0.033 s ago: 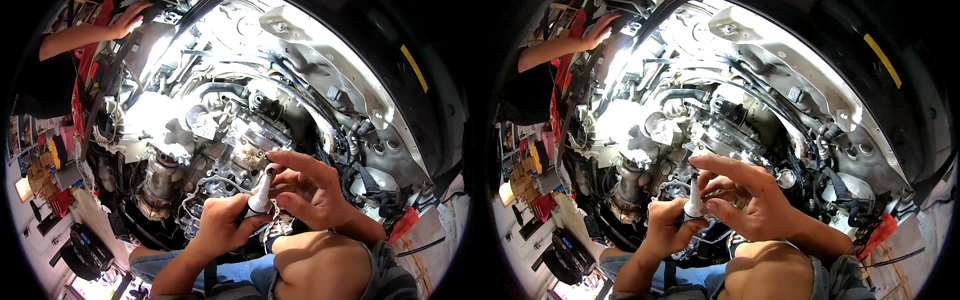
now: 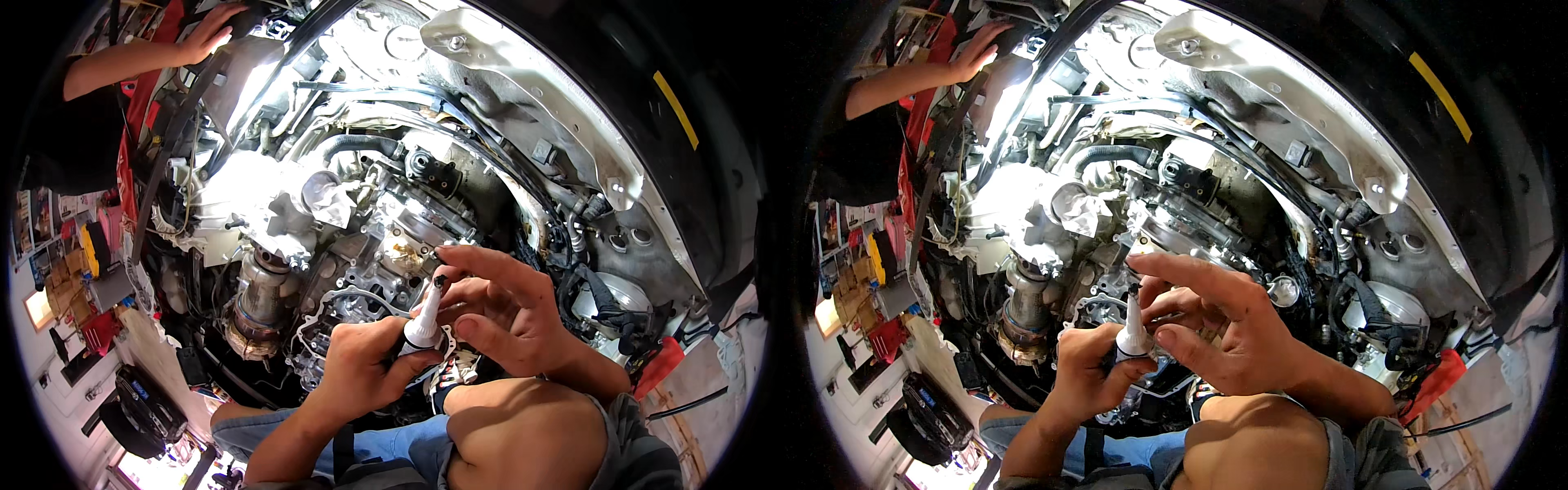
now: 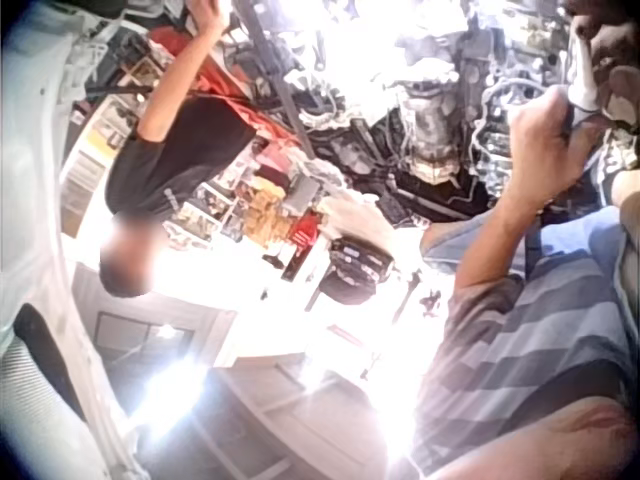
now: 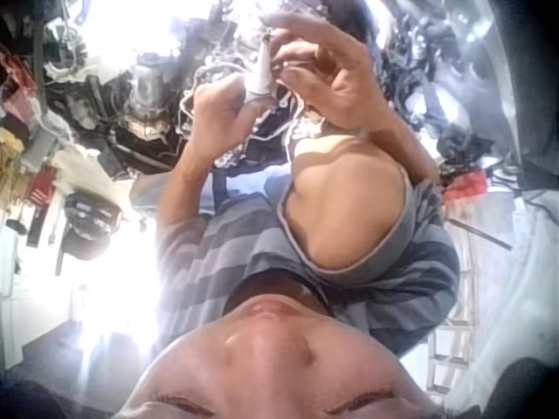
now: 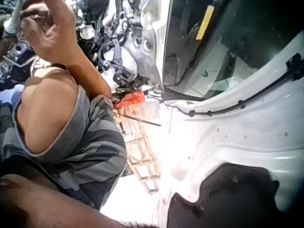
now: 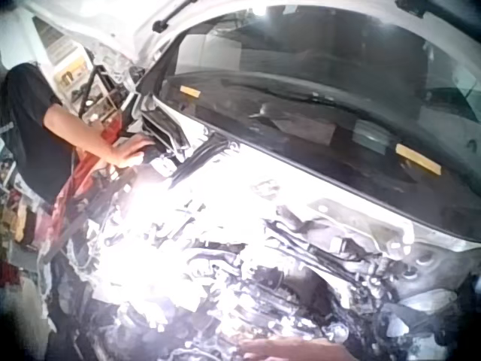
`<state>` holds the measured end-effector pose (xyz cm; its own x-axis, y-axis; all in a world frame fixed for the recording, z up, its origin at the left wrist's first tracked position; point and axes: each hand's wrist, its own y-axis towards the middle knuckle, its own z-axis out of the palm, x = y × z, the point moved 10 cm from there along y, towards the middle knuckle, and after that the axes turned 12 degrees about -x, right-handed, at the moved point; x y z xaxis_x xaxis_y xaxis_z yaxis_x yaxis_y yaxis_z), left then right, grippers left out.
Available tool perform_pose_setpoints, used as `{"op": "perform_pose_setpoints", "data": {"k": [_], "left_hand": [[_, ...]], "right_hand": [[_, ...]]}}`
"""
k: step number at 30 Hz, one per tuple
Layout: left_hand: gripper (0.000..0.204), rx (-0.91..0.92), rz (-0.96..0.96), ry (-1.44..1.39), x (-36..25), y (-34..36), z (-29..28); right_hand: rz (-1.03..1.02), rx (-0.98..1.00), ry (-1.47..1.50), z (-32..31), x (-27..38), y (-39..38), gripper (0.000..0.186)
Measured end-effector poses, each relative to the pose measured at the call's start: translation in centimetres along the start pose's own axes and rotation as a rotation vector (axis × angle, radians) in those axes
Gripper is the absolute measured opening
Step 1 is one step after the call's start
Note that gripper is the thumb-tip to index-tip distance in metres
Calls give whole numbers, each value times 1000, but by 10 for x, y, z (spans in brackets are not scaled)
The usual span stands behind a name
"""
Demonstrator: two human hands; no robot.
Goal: The person works on a car engine, using a long wrench to loosen parts, cleaning components with paper towels, and applying sealant from a tube to a gasket before placing a metal cover onto the engine block.
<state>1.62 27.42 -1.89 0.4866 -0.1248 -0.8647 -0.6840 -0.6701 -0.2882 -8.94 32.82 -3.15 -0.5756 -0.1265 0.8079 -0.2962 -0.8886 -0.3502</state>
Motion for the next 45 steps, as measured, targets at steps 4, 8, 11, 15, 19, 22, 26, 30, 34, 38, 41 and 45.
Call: {"op": "perform_pose_setpoints", "data": {"k": [4,8,11,15,19,22,26,30,34,38,41,45], "left_hand": [[19,6,39,-39,-3,2,5],[19,5,50,-54,-4,3,9],[19,13,48,-40,-3,4,11],[19,18,56,-34,-3,6,15],[19,41,39,7,-1,8,15],[18,12,0,-35,1,10,14],[15,87,-29,108,3,19,20],[10,-43,-135,139,25,28,22],[26,-361,-31,121,56,35,0],[40,-630,51,157,77,68,0],[39,-726,-77,-52,108,95,9],[41,-866,86,192,99,112,12]], "right_hand": [[39,-4,94,-3,0,-3,53],[2,35,104,-7,2,-2,51],[-9,29,112,-10,2,-2,50],[-6,19,108,-14,1,-1,49],[-51,23,73,-14,2,3,47],[-86,35,109,-15,3,7,45],[-4,7,174,-33,-8,9,49],[-25,-123,154,-81,-29,12,55],[73,-462,-5,-160,-68,-1,41],[110,-535,-229,-199,-116,-16,38],[-25,-553,-431,-209,-136,-19,34],[21,-598,-488,-224,-160,-28,33]]}}
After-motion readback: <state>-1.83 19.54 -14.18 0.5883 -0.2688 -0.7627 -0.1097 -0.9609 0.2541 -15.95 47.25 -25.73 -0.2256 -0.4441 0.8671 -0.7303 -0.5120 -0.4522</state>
